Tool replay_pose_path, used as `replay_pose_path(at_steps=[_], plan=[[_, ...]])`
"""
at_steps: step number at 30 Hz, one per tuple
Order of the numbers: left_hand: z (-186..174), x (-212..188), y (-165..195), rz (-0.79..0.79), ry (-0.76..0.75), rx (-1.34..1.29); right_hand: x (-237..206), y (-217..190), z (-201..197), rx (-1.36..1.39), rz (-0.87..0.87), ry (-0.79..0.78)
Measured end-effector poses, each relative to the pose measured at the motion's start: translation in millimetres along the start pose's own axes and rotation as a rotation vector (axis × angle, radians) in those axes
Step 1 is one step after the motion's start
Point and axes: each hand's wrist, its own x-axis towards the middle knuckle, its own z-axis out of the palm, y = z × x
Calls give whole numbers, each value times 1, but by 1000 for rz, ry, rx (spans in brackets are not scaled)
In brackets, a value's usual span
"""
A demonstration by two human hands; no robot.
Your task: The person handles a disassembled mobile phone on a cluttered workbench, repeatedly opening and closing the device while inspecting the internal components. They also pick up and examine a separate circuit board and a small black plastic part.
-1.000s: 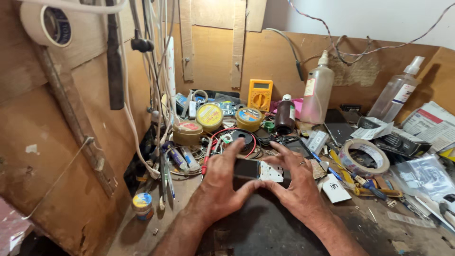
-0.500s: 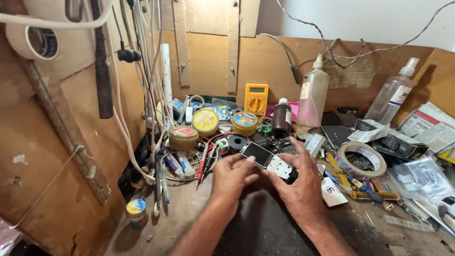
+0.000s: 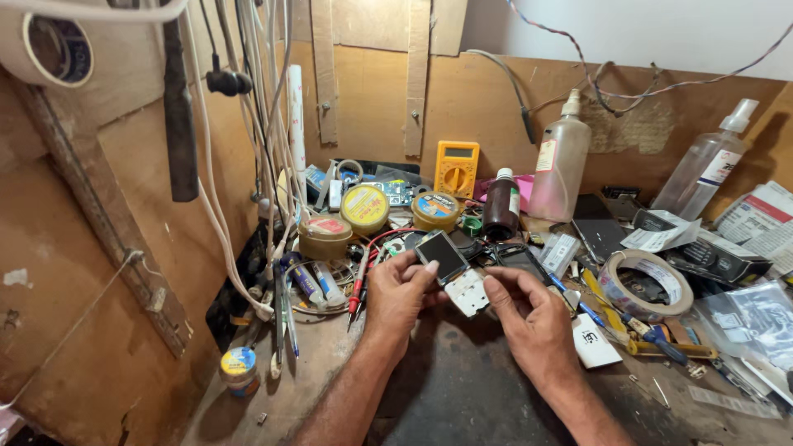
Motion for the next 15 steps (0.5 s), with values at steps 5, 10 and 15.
replay_pose_path(at_steps=[5,10,15], plan=[[4,0,-1,14,-12,60,7,8,1,119,145,-56],[9,-2,0,22,-12,77,11,12,-2,291,321,-157],[12,-4,3,-76,-43,38,11,14,-4,366,362,-142]])
